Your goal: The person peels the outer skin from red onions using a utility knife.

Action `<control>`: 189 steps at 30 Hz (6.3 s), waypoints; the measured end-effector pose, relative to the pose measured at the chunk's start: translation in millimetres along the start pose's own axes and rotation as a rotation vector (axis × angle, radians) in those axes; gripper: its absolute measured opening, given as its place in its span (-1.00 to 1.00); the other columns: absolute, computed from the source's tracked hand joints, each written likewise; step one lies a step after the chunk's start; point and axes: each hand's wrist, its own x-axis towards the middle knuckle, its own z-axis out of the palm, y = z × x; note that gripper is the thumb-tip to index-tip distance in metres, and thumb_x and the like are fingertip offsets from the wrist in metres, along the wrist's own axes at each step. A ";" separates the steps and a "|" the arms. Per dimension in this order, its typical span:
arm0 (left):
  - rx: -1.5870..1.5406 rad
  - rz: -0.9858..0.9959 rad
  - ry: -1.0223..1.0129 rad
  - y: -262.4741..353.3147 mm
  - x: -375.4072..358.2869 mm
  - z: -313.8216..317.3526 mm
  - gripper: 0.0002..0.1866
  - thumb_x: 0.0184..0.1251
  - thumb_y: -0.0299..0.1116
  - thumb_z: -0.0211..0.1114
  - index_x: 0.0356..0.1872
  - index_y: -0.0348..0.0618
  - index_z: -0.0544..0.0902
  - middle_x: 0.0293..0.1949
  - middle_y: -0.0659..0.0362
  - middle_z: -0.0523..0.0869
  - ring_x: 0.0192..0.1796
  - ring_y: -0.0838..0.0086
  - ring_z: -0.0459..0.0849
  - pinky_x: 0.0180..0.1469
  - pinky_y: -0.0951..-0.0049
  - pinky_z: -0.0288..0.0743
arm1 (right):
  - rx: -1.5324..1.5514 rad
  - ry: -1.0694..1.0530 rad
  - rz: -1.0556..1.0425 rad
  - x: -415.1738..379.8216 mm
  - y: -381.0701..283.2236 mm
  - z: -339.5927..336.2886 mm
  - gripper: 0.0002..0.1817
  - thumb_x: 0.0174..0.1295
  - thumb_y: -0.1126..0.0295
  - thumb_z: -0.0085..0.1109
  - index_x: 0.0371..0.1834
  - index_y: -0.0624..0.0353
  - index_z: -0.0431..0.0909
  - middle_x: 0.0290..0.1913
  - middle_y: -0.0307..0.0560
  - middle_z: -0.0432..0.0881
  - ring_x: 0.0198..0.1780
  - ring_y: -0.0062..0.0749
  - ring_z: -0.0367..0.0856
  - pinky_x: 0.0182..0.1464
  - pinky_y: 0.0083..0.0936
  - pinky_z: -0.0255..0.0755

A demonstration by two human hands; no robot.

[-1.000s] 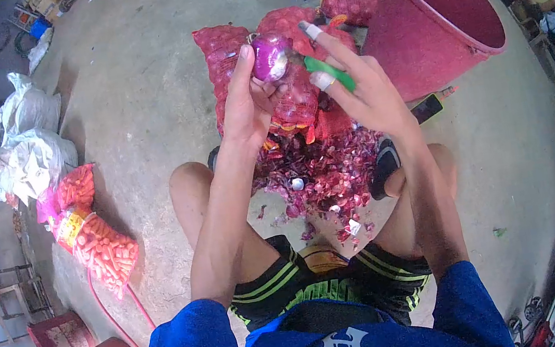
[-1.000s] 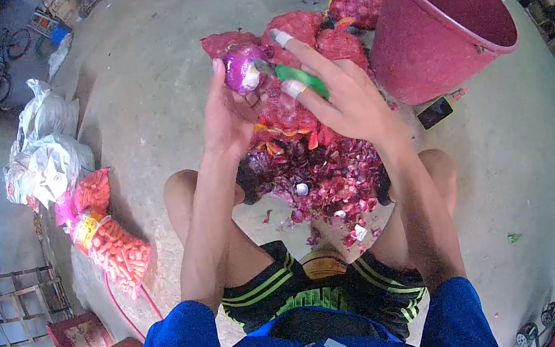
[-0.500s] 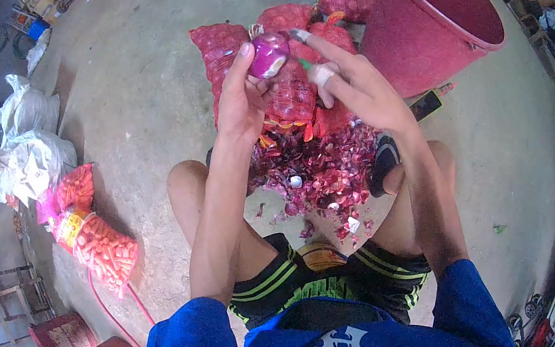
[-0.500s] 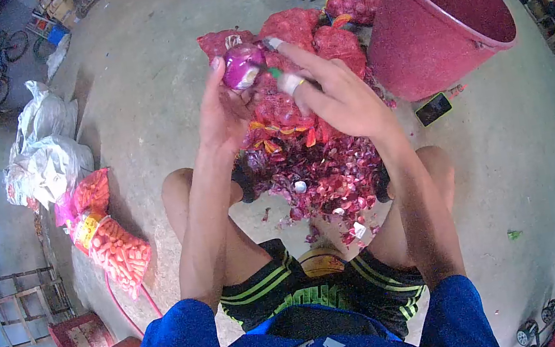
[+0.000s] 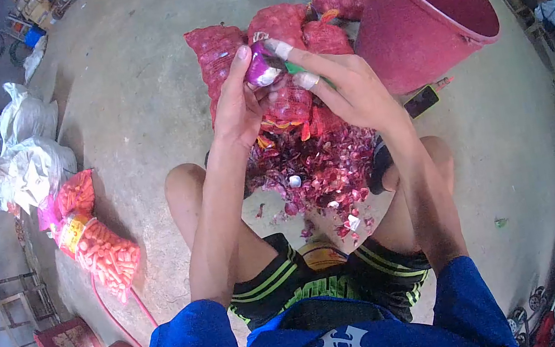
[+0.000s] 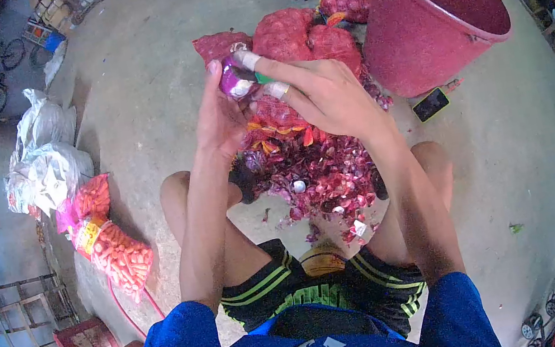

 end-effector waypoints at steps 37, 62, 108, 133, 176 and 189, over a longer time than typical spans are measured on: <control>0.123 0.487 -0.169 6.4 -10.5 12.9 -0.17 0.09 -0.50 0.72 0.44 -0.32 0.55 0.30 0.09 0.72 0.32 0.41 0.70 0.45 0.32 0.53 | 0.609 0.213 0.620 2.4 26.2 -13.6 -0.36 0.53 0.10 0.29 0.52 0.26 0.46 0.06 -0.10 0.76 0.08 -0.46 0.69 0.20 -0.46 0.53; -0.340 0.365 -0.140 -13.7 6.0 -8.1 -0.34 0.39 -0.13 0.56 0.43 -0.06 0.52 0.32 0.15 0.69 0.38 0.34 0.67 0.51 0.22 0.52 | -0.052 0.125 0.188 -7.7 25.7 3.5 -0.46 0.52 0.31 0.18 0.48 0.37 0.50 0.26 0.39 0.69 0.27 0.27 0.69 0.31 -0.17 0.53; 0.509 0.739 0.416 13.6 -4.4 13.4 -0.36 -0.08 -0.47 0.73 0.09 -0.17 0.61 -0.12 0.23 0.80 -0.11 0.58 0.75 -0.04 0.50 0.64 | -0.006 0.123 0.105 -3.8 -1.2 27.3 -0.18 0.41 0.38 0.31 0.73 0.09 0.21 -0.55 0.18 0.57 -0.46 0.17 0.65 -0.31 0.00 0.48; 0.593 0.813 0.483 11.2 -3.7 15.4 -0.32 -0.12 -0.39 0.77 0.07 -0.16 0.58 -0.08 0.18 0.71 -0.13 0.52 0.72 -0.07 0.42 0.66 | 0.057 0.107 0.140 -2.9 -4.9 34.5 -0.18 0.40 0.42 0.27 0.72 0.09 0.17 -0.34 0.26 0.70 -0.31 0.29 0.72 -0.22 0.05 0.53; 0.679 0.752 0.355 5.6 -0.4 10.5 -0.36 -0.12 -0.41 0.75 0.06 -0.15 0.64 -0.05 0.20 0.75 -0.04 0.44 0.77 -0.03 0.39 0.67 | 0.150 0.114 0.139 5.7 4.5 33.9 -0.46 0.56 0.47 0.07 0.60 0.17 0.44 -0.01 0.03 0.83 -0.15 -0.35 0.77 -0.04 -0.34 0.56; 0.308 0.683 0.245 11.8 -2.7 9.6 -0.29 -0.04 -0.49 0.80 0.16 -0.16 0.57 -0.04 0.20 0.76 -0.04 0.55 0.76 0.01 0.50 0.67 | 0.322 0.116 0.317 1.4 10.4 7.8 -0.42 0.56 0.32 0.16 0.63 0.12 0.41 -0.36 -0.03 0.68 -0.36 -0.32 0.67 -0.15 -0.36 0.57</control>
